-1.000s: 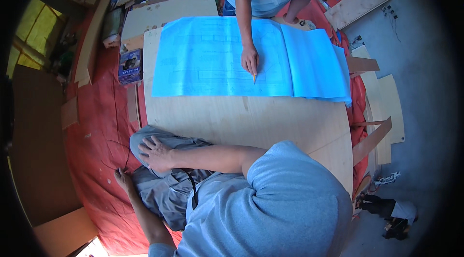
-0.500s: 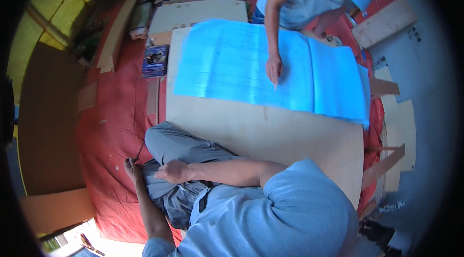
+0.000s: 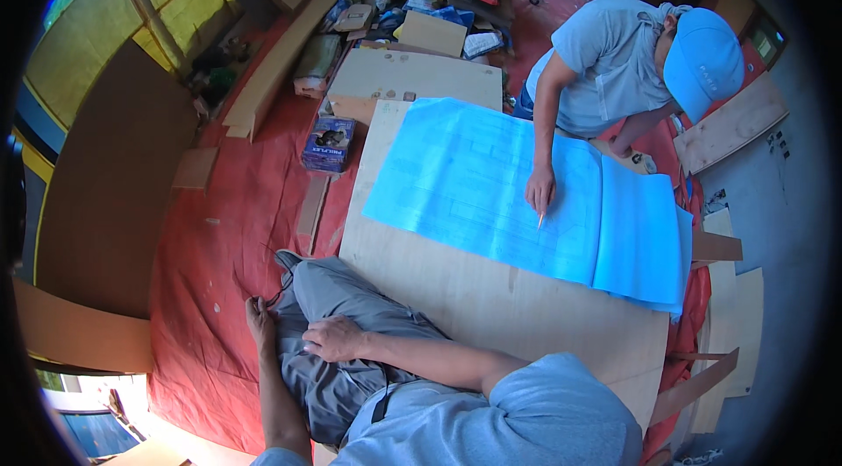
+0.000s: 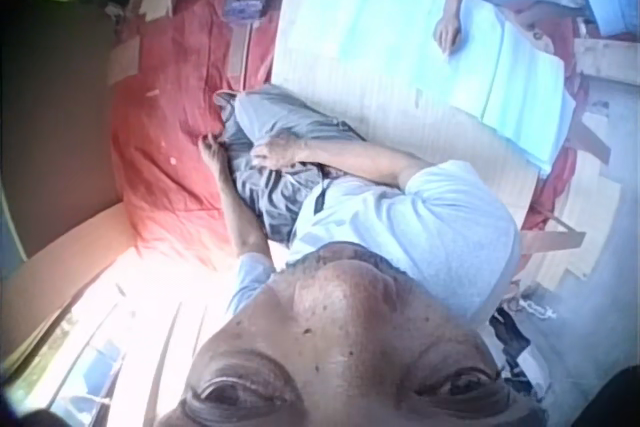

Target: The person points at specific sections of a blueprint layout on a table and holds a pair of glasses while discussing the plans with another person.

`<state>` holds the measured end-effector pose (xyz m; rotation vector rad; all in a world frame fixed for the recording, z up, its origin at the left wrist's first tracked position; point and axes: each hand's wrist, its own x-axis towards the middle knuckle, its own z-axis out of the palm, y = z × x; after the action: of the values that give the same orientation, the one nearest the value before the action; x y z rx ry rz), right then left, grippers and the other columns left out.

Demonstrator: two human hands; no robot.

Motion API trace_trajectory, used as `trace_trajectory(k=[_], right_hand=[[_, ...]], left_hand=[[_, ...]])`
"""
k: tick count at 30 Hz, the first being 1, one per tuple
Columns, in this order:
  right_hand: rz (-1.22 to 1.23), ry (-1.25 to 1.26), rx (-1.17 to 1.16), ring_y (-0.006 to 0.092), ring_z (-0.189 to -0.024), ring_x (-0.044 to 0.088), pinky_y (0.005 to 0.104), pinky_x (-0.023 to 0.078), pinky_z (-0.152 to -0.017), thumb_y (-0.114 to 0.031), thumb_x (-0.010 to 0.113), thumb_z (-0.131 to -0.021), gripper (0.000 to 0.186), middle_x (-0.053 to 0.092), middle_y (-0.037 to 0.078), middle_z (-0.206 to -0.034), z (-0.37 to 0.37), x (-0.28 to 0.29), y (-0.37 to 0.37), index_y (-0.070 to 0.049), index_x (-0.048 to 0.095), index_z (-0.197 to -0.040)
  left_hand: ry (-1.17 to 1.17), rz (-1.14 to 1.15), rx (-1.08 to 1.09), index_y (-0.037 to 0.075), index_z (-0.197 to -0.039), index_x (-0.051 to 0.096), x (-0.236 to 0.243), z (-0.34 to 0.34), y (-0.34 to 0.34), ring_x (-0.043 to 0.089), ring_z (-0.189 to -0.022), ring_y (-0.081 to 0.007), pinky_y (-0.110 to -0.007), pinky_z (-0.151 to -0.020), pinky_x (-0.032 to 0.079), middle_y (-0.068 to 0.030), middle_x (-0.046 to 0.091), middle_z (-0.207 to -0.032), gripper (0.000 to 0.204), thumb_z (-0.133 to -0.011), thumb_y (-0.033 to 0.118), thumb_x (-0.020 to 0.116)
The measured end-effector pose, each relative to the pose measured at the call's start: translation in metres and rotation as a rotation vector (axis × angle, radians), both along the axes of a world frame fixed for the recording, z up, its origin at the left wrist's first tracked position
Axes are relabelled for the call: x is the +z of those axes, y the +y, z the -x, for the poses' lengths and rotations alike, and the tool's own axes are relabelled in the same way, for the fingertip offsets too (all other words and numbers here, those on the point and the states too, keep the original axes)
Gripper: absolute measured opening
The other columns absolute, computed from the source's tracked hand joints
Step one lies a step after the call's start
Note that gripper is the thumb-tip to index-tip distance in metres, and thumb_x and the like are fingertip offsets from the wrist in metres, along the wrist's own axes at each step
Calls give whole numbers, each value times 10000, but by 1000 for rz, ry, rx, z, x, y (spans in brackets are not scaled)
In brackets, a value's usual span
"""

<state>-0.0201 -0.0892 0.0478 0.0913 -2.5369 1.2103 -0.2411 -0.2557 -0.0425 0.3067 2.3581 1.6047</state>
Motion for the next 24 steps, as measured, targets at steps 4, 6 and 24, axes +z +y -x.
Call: trace_trajectory(k=[4,6,24], right_hand=[[59,-118,-41,317,-892,730,462,579,-786,-327,714,-936,243,716,106,-920,0,3,2,-95,739,-1002],[-38,-109,-13,311,-901,729,468,578,-780,-337,696,-938,245,720,103,-916,1,2,-4,-100,742,-976],[-10,-70,-28,329,-877,721,472,564,-819,-316,684,-926,245,702,128,-858,4,-10,-4,-76,704,-875]], left_hand=[[3,-13,-29,10,-1135,572,-9,4,13,596,-587,-143,-307,-498,487,-92,622,-854,244,-1110,250,541],[-2,-16,1,10,-1120,582,-26,13,-4,542,-595,-139,-306,-508,444,-85,623,-864,250,-1108,257,550],[35,15,-1,35,-1094,593,-50,24,-37,567,-589,-122,-287,-518,455,-77,705,-898,255,-1115,283,538]])
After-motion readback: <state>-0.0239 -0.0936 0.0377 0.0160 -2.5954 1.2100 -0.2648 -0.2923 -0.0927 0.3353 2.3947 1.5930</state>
